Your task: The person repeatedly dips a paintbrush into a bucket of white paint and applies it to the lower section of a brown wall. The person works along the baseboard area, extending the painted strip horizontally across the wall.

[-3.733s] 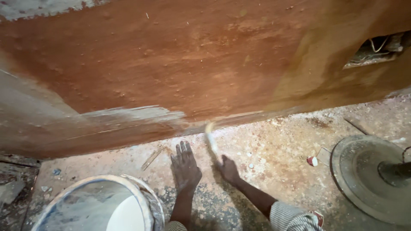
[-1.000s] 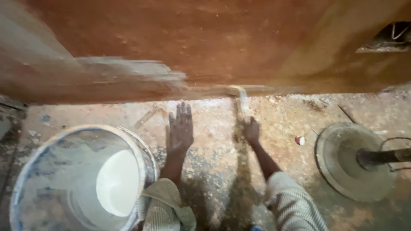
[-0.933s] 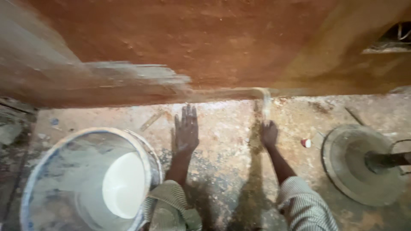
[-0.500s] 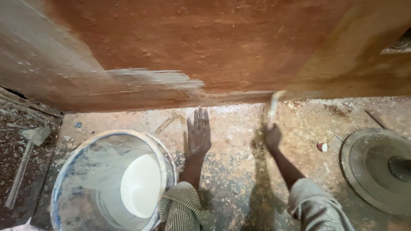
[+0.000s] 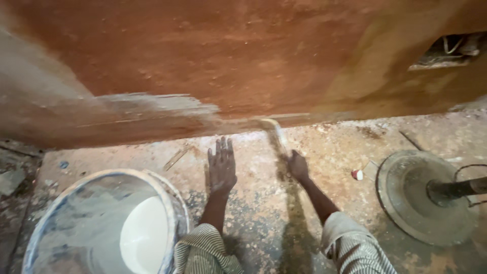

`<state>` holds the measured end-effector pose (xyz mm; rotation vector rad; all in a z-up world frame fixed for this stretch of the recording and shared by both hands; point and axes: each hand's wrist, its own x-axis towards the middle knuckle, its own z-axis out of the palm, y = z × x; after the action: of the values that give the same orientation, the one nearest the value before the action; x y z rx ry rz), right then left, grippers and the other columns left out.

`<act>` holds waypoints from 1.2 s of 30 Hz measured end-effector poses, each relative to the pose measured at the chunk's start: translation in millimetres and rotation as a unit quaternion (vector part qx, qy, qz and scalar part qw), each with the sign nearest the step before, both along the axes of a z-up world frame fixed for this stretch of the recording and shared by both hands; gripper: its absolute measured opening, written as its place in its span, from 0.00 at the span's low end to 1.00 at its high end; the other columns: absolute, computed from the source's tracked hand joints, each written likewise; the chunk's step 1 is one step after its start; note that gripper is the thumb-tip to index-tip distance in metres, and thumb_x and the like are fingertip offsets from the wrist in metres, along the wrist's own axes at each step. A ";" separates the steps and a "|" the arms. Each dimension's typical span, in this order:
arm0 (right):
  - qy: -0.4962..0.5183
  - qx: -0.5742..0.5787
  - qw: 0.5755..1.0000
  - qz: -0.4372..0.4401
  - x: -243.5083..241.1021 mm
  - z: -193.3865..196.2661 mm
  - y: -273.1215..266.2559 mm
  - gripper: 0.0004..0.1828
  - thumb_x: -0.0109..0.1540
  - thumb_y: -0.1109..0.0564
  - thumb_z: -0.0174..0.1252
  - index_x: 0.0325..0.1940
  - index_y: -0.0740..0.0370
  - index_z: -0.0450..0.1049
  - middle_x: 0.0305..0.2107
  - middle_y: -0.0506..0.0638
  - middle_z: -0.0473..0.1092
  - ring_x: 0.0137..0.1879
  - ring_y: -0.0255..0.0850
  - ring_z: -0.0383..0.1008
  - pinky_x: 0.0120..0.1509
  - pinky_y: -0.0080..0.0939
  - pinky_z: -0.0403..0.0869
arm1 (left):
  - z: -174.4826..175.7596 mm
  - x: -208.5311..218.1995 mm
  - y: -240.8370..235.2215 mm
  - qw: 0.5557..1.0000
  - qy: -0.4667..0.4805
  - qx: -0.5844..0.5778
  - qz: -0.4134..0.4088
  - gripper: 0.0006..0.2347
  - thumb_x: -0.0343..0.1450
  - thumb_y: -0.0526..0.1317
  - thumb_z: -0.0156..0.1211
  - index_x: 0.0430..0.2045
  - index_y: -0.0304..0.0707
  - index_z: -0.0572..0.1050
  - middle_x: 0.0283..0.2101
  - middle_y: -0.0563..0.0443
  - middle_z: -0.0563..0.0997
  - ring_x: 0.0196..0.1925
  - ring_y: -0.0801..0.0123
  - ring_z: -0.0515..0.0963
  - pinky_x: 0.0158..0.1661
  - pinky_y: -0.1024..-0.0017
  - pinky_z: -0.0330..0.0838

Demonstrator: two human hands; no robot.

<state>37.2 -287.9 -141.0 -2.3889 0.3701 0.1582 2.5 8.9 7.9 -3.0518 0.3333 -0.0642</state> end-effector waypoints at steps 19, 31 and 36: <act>0.000 0.108 0.968 -0.225 -3.3 -15.0 -92.2 0.29 0.63 0.41 0.57 0.54 0.69 0.66 0.33 0.66 0.76 0.39 0.63 0.81 0.42 0.62 0.78 | 2.7 -7.6 0.5 0.996 0.074 0.041 0.010 0.40 0.63 0.32 0.54 0.73 0.29 0.42 0.78 0.36 0.42 0.80 0.51 0.41 0.73 0.50 0.37; 0.079 0.090 0.990 0.072 -20.6 -19.3 37.3 0.26 0.64 0.42 0.56 0.56 0.64 0.70 0.34 0.64 0.77 0.39 0.56 0.82 0.46 0.54 0.79 | -8.0 -13.9 -10.7 0.997 0.058 0.045 -0.009 0.40 0.64 0.33 0.55 0.73 0.30 0.44 0.78 0.37 0.45 0.80 0.51 0.41 0.73 0.48 0.38; -0.017 0.034 0.997 -0.067 -15.9 1.5 -96.2 0.35 0.45 0.47 0.72 0.49 0.70 0.71 0.35 0.67 0.78 0.42 0.60 0.81 0.48 0.57 0.78 | -2.7 -9.9 -16.6 0.997 0.045 0.055 -0.021 0.39 0.63 0.32 0.55 0.72 0.31 0.44 0.78 0.38 0.45 0.80 0.52 0.41 0.73 0.47 0.38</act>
<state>21.3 -384.1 -139.5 -2.2887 0.4986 0.0685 -7.4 -7.7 5.3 -2.9446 0.3946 0.0876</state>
